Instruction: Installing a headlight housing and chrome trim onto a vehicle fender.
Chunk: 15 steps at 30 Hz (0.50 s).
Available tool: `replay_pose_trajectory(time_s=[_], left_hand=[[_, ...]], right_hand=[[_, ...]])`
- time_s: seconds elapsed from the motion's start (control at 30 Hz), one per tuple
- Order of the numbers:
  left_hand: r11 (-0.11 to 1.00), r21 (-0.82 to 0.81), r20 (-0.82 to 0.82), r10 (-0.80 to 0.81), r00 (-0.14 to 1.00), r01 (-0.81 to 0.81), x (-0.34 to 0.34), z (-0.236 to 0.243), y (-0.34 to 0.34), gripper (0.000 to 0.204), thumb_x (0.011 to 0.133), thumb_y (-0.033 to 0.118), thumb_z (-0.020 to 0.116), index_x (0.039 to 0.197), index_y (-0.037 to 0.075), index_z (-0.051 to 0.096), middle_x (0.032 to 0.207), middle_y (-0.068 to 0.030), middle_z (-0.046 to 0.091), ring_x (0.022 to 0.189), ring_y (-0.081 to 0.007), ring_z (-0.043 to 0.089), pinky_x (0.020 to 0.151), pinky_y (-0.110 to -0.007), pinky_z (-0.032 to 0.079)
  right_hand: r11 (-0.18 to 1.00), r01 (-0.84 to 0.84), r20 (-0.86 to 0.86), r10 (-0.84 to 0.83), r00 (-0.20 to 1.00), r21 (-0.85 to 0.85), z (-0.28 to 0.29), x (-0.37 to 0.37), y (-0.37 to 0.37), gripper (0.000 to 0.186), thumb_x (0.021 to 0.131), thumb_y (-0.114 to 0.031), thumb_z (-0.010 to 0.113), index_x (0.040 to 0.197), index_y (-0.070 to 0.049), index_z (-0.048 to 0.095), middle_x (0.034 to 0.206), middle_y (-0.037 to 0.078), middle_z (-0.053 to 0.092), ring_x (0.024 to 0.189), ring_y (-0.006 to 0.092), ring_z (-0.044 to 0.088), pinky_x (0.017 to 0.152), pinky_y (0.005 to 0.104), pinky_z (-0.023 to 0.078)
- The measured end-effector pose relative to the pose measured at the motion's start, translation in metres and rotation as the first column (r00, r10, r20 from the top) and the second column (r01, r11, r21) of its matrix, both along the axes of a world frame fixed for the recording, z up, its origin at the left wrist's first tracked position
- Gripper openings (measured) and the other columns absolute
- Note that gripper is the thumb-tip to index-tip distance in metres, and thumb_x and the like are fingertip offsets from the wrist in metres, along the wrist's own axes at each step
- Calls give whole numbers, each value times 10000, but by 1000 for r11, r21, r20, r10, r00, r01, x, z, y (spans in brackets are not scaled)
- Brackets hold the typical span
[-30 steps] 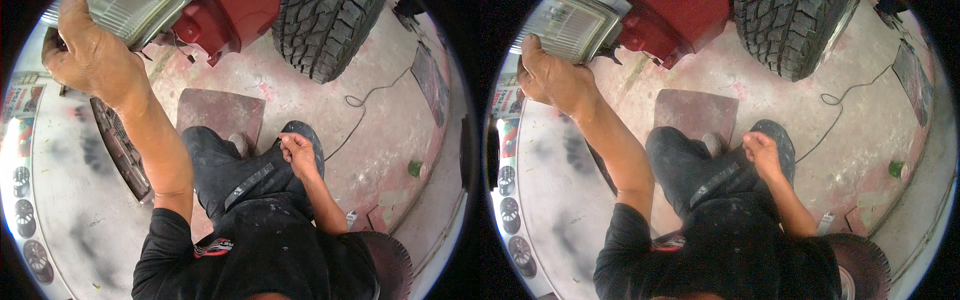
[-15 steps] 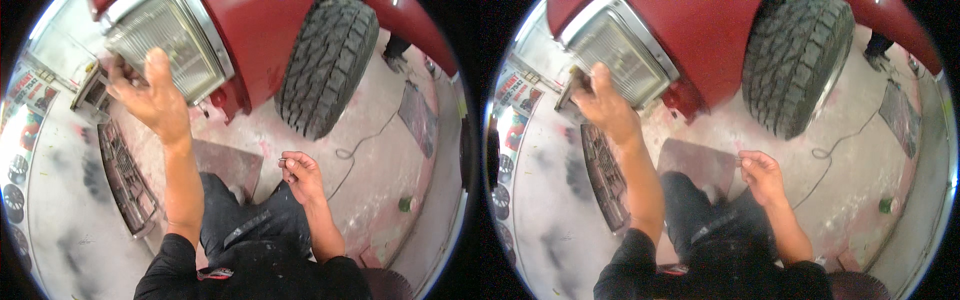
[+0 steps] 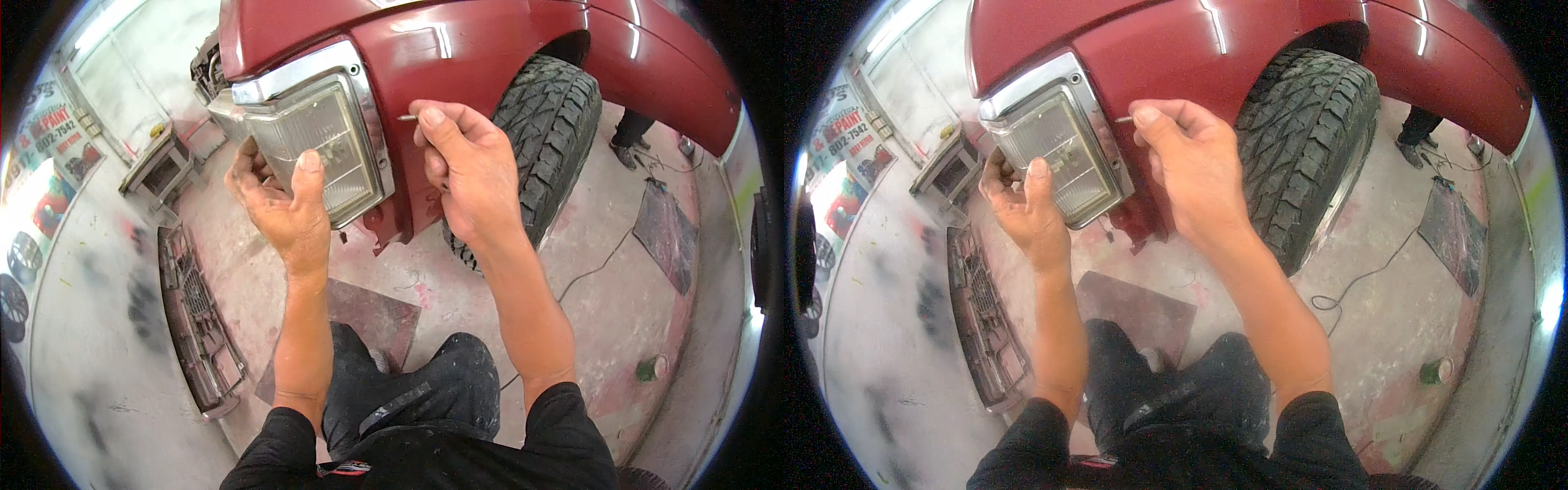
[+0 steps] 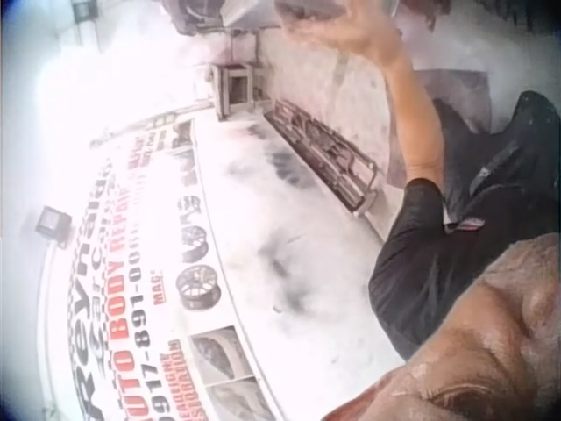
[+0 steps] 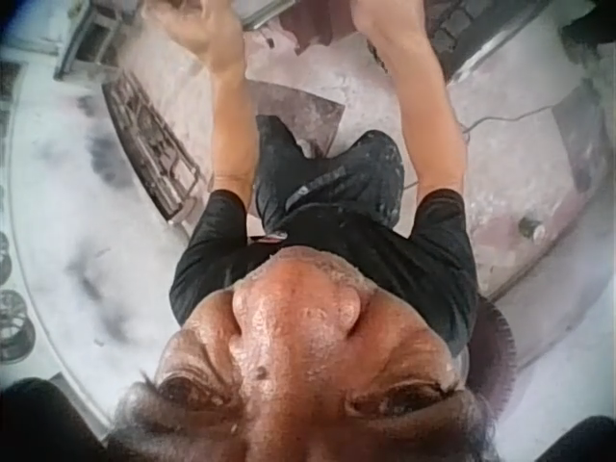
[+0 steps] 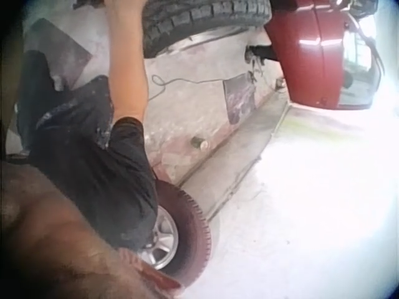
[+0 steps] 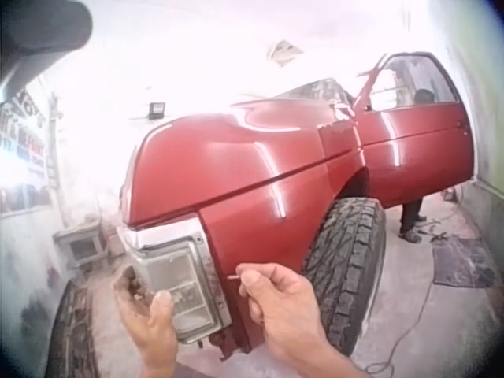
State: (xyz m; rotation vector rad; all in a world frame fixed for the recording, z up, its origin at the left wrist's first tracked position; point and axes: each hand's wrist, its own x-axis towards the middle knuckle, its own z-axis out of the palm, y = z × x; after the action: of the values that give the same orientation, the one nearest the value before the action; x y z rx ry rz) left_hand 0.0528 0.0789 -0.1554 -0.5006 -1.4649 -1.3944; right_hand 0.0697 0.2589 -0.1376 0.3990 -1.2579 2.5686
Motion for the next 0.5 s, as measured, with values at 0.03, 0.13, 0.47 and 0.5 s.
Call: replay_pose_trajectory(time_s=[0.03, 0.13, 0.47, 0.5], left_hand=[[999, 16, -10, -38, 999, 38, 1, 0, 1, 602, 901, 110, 757, 1372, -59, 422, 1244, -81, 397, 1137, -159, 501, 1007, -314, 432], [994, 66, -3, -93, 996, 93, 0, -1, 0, 601, 902, 108, 759, 1374, -52, 424, 1248, -76, 423, 1138, -155, 501, 1002, -313, 437], [996, -52, -45, 69, 997, -71, -4, -11, -10, 565, 932, 141, 710, 1389, -60, 445, 1216, -129, 610, 1097, -179, 583, 993, -331, 467], [1000, -16, -33, 15, 999, -16, -1, -13, -12, 608, 904, 130, 743, 1396, -49, 434, 1256, -109, 537, 1140, -181, 536, 1031, -338, 426]], right_hand=[[999, 20, -9, -20, 1000, -26, 1, -4, -2, 248, 956, -141, 687, 1127, 37, 665, 856, 33, 668, 595, 30, 469, 499, 193, 355], [994, 108, -64, -109, 992, -17, 6, -13, -9, 207, 960, -171, 702, 1055, 12, 686, 822, 10, 644, 612, 36, 492, 525, 191, 378], [994, 111, -201, -107, 974, 10, -5, -1, -16, 180, 965, -114, 679, 1001, 63, 679, 854, 74, 716, 728, 83, 633, 644, 236, 522], [994, 110, -215, -106, 971, 8, -7, 2, -18, 180, 965, -114, 679, 1001, 63, 679, 854, 74, 716, 728, 83, 633, 644, 236, 522]])
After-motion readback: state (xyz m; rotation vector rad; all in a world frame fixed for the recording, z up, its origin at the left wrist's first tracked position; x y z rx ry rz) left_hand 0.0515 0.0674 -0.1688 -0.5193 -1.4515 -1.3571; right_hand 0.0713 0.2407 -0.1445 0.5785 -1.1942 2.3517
